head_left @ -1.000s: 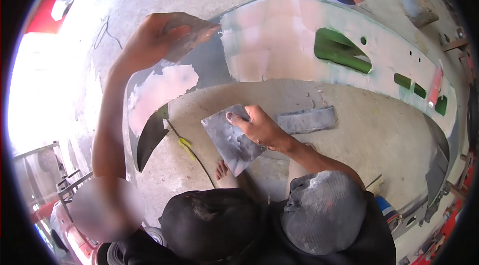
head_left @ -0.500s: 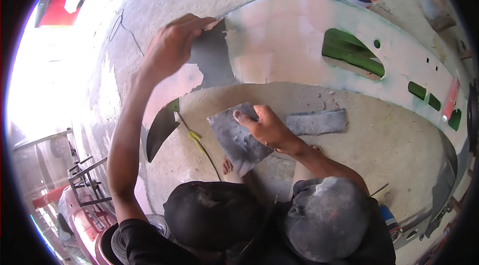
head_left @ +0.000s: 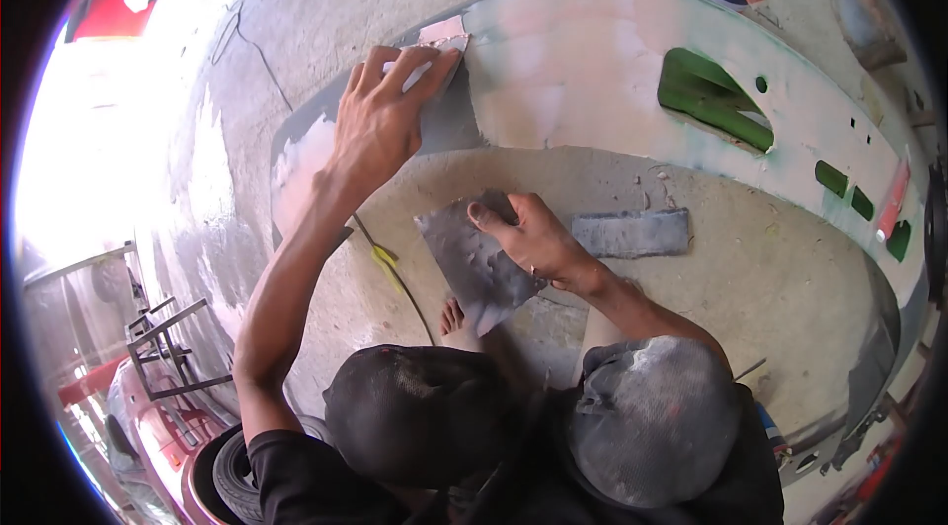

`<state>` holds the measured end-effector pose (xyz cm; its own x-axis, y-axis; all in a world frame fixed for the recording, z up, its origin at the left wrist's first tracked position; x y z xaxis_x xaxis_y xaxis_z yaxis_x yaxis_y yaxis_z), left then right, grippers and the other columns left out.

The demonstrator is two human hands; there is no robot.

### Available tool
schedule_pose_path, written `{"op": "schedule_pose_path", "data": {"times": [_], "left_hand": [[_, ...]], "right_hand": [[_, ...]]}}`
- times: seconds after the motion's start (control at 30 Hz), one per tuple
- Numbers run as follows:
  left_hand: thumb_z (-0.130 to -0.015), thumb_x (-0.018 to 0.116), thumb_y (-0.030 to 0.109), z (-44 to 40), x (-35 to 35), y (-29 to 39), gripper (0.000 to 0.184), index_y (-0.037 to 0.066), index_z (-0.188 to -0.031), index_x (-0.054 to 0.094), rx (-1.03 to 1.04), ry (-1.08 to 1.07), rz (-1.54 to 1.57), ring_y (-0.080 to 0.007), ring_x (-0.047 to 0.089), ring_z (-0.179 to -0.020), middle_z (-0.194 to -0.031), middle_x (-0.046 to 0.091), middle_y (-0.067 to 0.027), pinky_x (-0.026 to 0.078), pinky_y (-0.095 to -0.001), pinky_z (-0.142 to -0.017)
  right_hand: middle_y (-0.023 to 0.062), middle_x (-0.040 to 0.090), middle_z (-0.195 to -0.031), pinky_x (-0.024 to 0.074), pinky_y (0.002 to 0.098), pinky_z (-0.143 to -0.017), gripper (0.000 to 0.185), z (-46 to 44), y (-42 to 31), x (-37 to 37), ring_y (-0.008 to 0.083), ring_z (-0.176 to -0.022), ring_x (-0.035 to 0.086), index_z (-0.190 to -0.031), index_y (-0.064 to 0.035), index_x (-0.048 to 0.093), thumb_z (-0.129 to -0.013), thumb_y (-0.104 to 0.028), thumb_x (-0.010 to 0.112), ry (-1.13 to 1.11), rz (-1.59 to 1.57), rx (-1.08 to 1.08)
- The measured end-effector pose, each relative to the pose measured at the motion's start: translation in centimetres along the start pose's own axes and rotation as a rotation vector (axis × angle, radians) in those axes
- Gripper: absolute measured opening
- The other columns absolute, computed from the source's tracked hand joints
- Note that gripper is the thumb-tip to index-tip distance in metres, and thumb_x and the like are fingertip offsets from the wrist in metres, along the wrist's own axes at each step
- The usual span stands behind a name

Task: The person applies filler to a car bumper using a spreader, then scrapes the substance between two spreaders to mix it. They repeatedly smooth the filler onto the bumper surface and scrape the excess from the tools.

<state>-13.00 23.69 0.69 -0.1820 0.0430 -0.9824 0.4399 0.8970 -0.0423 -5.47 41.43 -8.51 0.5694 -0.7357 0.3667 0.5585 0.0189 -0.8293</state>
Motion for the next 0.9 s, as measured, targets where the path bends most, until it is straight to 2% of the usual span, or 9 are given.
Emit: {"op": "schedule_pose_path", "data": {"times": [0.23,0.43,0.53,0.67,0.77,0.8,0.83,0.87,0.9], "left_hand": [[-0.066,0.063,-0.006,1.9,0.7,0.4,0.076,0.015,-0.138,0.058,0.076,0.022,0.016,-0.0273,0.052,-0.111,-0.129,0.057,-0.0013,0.048,-0.0400,-0.096],[-0.068,0.063,-0.007,4.0,0.3,2.0,0.074,0.015,-0.139,0.059,0.065,-0.004,0.065,-0.0278,0.054,-0.115,-0.131,0.060,-0.0033,0.050,-0.0415,-0.098],[-0.068,0.063,-0.005,5.4,0.2,3.0,0.075,0.015,-0.140,0.057,0.081,-0.010,0.054,-0.0272,0.053,-0.117,-0.133,0.059,-0.0036,0.050,-0.0411,-0.098],[-0.078,0.061,0.002,7.2,-0.9,4.9,0.058,0.010,-0.135,0.060,0.162,-0.016,0.025,-0.0212,0.054,-0.107,-0.121,0.060,0.0001,0.051,-0.0320,-0.086],[-0.080,0.061,0.001,9.0,-3.2,6.4,0.053,0.009,-0.132,0.062,0.216,-0.032,0.133,-0.0196,0.058,-0.098,-0.114,0.062,0.0003,0.053,-0.0320,-0.084],[-0.082,0.060,-0.002,8.5,-5.1,6.2,0.046,0.010,-0.127,0.066,0.183,0.031,0.118,-0.0190,0.062,-0.091,-0.106,0.066,-0.0013,0.055,-0.0322,-0.079],[-0.084,0.057,-0.005,7.8,-7.4,5.6,0.044,0.011,-0.124,0.069,-0.008,-0.027,0.220,-0.0210,0.064,-0.093,-0.106,0.069,-0.0063,0.056,-0.0343,-0.076],[-0.088,0.054,-0.006,7.3,-8.6,4.0,0.041,0.011,-0.121,0.070,-0.113,0.172,0.492,-0.0243,0.066,-0.095,-0.107,0.069,-0.0105,0.056,-0.0343,-0.075],[-0.094,0.054,0.000,6.3,-9.7,2.7,0.032,0.004,-0.121,0.069,-0.068,0.213,0.567,-0.0238,0.066,-0.093,-0.105,0.068,-0.0127,0.055,-0.0332,-0.076]], "right_hand": [[0.0003,0.066,-0.097,0.0469,0.0269,-0.081,0.035,0.1,0.0,0.8,0.0055,-0.089,0.054,-0.112,0.0023,0.063,-0.103,-0.031,0.056,-0.003,0.045,-0.076],[0.0018,0.067,-0.098,0.0458,0.0273,-0.086,0.035,0.9,-0.3,1.3,0.0076,-0.092,0.056,-0.114,0.0026,0.064,-0.103,-0.030,0.057,-0.026,0.122,-0.041],[0.0151,0.070,-0.111,0.0471,0.0347,-0.092,0.034,1.0,0.4,1.4,0.0180,-0.100,0.062,-0.119,0.0045,0.060,-0.100,-0.023,0.058,-0.059,0.188,-0.032],[0.0209,0.070,-0.105,0.0484,0.0371,-0.089,0.035,1.4,1.3,1.5,0.0251,-0.098,0.065,-0.115,0.0036,0.062,-0.098,-0.027,0.060,-0.107,0.327,-0.096],[0.0240,0.069,-0.099,0.0493,0.0388,-0.085,0.036,1.6,2.1,1.1,0.0302,-0.093,0.066,-0.107,0.0038,0.064,-0.097,-0.031,0.061,-0.100,0.484,-0.086],[0.0249,0.068,-0.097,0.0494,0.0392,-0.083,0.038,1.7,1.9,1.1,0.0315,-0.090,0.065,-0.104,0.0040,0.065,-0.096,-0.033,0.062,-0.132,0.464,0.001],[0.0258,0.068,-0.095,0.0495,0.0396,-0.082,0.039,1.8,2.0,1.0,0.0328,-0.088,0.065,-0.100,0.0042,0.065,-0.096,-0.034,0.062,-0.165,0.443,0.090],[0.0263,0.067,-0.093,0.0492,0.0396,-0.080,0.043,1.6,2.5,1.1,0.0290,-0.083,0.064,-0.093,0.0055,0.065,-0.095,-0.037,0.062,-0.132,0.475,0.044],[0.0256,0.067,-0.093,0.0492,0.0394,-0.080,0.042,1.8,2.3,1.2,0.0277,-0.083,0.064,-0.095,0.0057,0.065,-0.096,-0.036,0.062,-0.122,0.478,0.084]]}}
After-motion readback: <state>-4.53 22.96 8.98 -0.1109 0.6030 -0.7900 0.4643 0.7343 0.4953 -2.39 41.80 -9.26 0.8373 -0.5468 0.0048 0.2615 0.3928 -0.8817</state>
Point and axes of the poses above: each hand's wrist, its own z-axis away from the middle knuckle, its own x-axis out of the palm, y = z × x, the point moved 3 cm from there along -z, towards the middle knuckle
